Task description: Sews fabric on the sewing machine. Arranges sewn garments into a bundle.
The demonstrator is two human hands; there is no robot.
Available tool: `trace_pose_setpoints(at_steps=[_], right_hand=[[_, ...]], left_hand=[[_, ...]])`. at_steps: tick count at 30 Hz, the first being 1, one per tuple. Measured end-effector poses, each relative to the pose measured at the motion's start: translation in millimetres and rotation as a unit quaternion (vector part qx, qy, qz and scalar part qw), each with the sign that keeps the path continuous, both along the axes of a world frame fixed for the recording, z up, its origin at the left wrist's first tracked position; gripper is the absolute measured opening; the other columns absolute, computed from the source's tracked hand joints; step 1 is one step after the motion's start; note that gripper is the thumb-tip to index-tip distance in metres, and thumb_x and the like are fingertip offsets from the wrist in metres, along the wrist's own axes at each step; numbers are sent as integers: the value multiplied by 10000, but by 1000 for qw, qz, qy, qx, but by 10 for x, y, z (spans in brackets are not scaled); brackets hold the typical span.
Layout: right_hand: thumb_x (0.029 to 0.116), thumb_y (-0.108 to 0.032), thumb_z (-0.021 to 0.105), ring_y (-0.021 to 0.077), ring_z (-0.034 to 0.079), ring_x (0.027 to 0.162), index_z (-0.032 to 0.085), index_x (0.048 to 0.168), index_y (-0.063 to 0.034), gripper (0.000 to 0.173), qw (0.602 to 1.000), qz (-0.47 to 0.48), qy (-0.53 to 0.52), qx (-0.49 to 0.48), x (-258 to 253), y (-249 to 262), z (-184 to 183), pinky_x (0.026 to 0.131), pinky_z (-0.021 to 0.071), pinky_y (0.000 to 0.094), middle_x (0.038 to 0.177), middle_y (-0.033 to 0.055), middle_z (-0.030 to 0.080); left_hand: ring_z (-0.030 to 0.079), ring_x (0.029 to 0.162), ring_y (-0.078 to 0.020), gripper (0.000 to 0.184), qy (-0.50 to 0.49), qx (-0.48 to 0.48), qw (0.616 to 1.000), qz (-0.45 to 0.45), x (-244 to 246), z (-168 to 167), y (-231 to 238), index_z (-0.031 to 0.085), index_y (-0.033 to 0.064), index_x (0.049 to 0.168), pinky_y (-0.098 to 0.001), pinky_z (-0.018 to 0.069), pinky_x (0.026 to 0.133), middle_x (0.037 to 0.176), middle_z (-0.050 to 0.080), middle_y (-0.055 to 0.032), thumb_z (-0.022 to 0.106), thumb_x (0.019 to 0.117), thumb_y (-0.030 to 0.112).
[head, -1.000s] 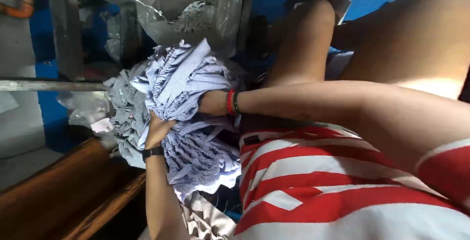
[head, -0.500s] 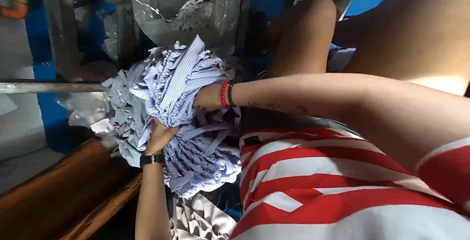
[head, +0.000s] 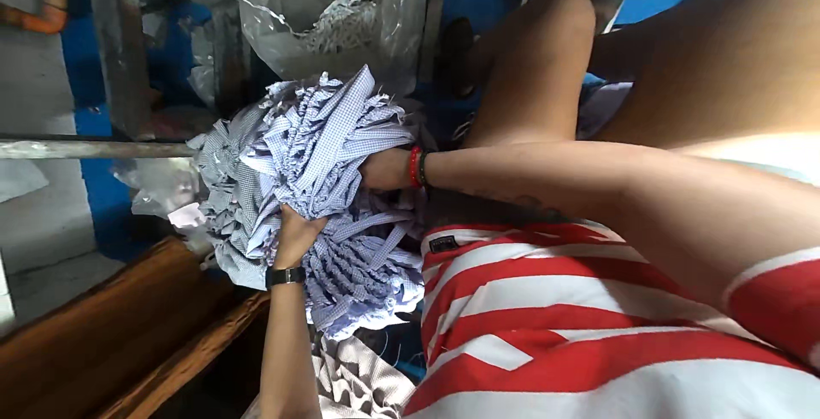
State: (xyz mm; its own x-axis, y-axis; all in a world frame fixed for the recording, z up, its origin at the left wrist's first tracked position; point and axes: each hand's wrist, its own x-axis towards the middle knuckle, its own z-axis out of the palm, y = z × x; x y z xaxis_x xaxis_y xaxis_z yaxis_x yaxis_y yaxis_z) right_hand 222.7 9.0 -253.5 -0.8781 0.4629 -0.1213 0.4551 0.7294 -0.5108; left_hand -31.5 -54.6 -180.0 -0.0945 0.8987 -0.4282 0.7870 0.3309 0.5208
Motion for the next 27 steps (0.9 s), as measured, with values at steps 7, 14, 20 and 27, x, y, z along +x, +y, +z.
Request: trace_pose_setpoints(at_steps=[7, 14, 20, 27], right_hand=[[925, -186, 713, 417, 683, 985, 726, 932, 5, 192, 990, -76, 115, -8, -99, -69, 164, 862, 500, 662, 949, 202, 719], [960, -84, 663, 380, 679, 1080, 719, 1145, -55, 196, 987, -17, 161, 18, 34, -278, 328, 881, 576, 566, 1217, 182, 673], [1023, -62, 543, 450, 596, 1247, 663, 1257, 50, 286, 985, -62, -64, -146, 37, -259, -44, 1037, 454, 652, 1322, 256, 634], [1014, -110, 590, 412, 609, 1238, 669, 1252, 3, 275, 989, -126, 76, -12, 64, 299, 464, 1038, 466, 620, 1274, 235, 658]], left_hand=[[379, 1422, -537, 1263, 303, -20, 953, 4, 916, -160, -154, 252, -157, 1524, -697, 237, 1167, 1555, 284, -416, 870, 687, 557], [645, 1164, -372, 976, 80, 22, 997, 10, 153, -134, 75, 334, -66, 1491, -576, 524, 994, 1250, 637, -280, 887, 702, 87], [629, 1146, -113, 906, -48, -6, 998, 26, -369, -37, 331, 310, 10, 1528, -328, 542, 972, 1315, 617, -144, 792, 760, -3], [595, 1196, -98, 851, -37, 2, 998, 49, -361, -86, 348, 282, -29, 1541, -276, 507, 1006, 1384, 572, -174, 747, 829, 9]])
